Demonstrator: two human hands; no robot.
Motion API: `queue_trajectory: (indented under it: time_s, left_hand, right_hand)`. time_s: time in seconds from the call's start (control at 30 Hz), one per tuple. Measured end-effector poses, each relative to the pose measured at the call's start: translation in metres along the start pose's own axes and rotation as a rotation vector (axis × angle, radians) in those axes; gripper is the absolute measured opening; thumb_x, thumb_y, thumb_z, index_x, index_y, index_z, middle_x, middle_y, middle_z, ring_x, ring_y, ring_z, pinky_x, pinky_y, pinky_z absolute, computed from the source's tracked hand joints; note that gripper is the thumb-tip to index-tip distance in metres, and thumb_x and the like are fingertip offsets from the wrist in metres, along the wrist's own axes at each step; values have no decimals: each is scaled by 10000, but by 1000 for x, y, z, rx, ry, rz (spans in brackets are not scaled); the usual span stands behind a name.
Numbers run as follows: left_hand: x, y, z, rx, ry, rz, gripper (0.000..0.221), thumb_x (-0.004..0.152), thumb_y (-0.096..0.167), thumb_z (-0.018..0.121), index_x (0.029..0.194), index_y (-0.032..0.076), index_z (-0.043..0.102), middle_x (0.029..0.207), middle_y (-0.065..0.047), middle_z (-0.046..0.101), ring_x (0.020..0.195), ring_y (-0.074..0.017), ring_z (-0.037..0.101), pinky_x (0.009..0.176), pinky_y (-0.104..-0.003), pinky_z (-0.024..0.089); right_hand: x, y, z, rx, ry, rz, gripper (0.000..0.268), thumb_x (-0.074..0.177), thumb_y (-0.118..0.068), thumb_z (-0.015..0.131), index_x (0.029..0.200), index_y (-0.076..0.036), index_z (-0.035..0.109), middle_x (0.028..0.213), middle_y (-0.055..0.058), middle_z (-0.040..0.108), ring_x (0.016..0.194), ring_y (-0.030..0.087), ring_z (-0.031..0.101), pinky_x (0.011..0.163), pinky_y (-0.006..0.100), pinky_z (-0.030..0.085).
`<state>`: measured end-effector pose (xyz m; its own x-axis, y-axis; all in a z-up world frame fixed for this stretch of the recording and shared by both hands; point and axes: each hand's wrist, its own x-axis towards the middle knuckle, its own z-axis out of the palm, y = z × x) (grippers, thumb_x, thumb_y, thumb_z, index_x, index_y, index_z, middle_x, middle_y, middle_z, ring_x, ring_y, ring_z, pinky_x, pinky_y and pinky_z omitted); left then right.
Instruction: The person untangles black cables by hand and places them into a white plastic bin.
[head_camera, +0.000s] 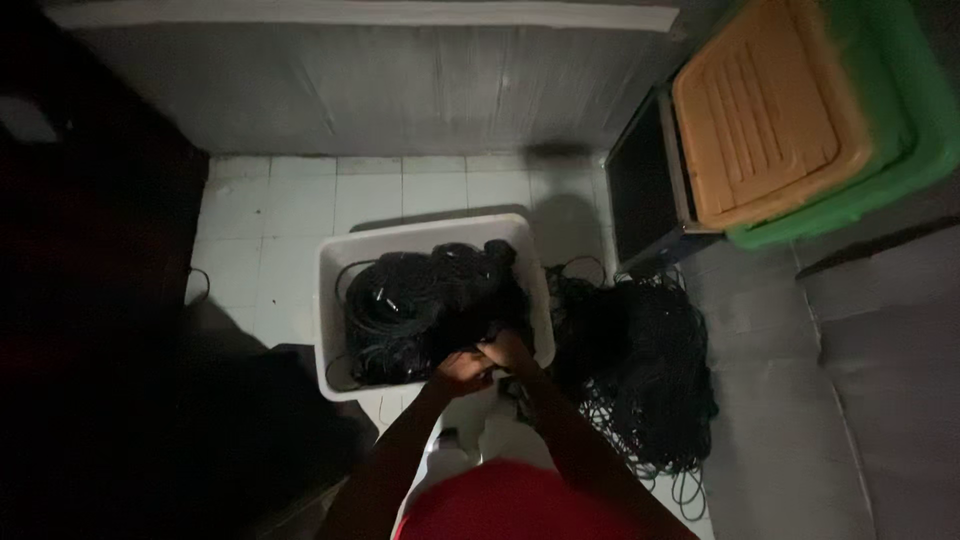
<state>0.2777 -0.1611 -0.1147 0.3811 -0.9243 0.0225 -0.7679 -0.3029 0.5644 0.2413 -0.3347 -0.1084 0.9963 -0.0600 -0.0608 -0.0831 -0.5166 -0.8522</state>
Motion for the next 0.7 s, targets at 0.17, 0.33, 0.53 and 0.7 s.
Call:
queue_trajectory:
  time_s: [0.17, 0.33, 0.53, 0.7]
  left_hand:
    - [27, -14, -16, 63, -161, -85, 433, 797, 303, 798, 1167, 91, 721, 1163, -177, 692, 1053, -373, 653, 905, -489, 527]
    - [43, -30, -25, 52, -205, -136, 446, 798, 321, 791, 1175, 95, 718, 1169, -176, 690, 1062, -375, 647, 912, -498, 516]
    - [50, -38, -5, -9, -234, -227, 461, 799, 344, 783, 1185, 100, 714, 1176, -174, 689, 1072, -376, 641, 920, -509, 503]
    - [63, -52, 7, -40, -266, -284, 474, 801, 362, 777, 1193, 105, 710, 1182, -172, 687, 1081, -377, 635, 926, -518, 492]
  right_hand:
    - [2, 10, -15, -121, -157, 457, 572, 1008, -538, 603, 942, 15, 735, 848, 170, 729, 718, 233, 642, 734, 407, 512]
    - [-18, 21, -24, 311, -246, 703, 666, 1030, -609, 569, 989, 31, 749, 903, 213, 720, 749, 244, 624, 747, 406, 507]
    - [-48, 36, -23, 460, -441, 698, 641, 1030, -588, 568, 1008, 31, 734, 924, 216, 707, 768, 254, 621, 756, 412, 507]
    - [-51, 49, -16, 503, -501, 689, 621, 1030, -570, 568, 1023, 32, 722, 942, 219, 696, 784, 263, 618, 762, 417, 506]
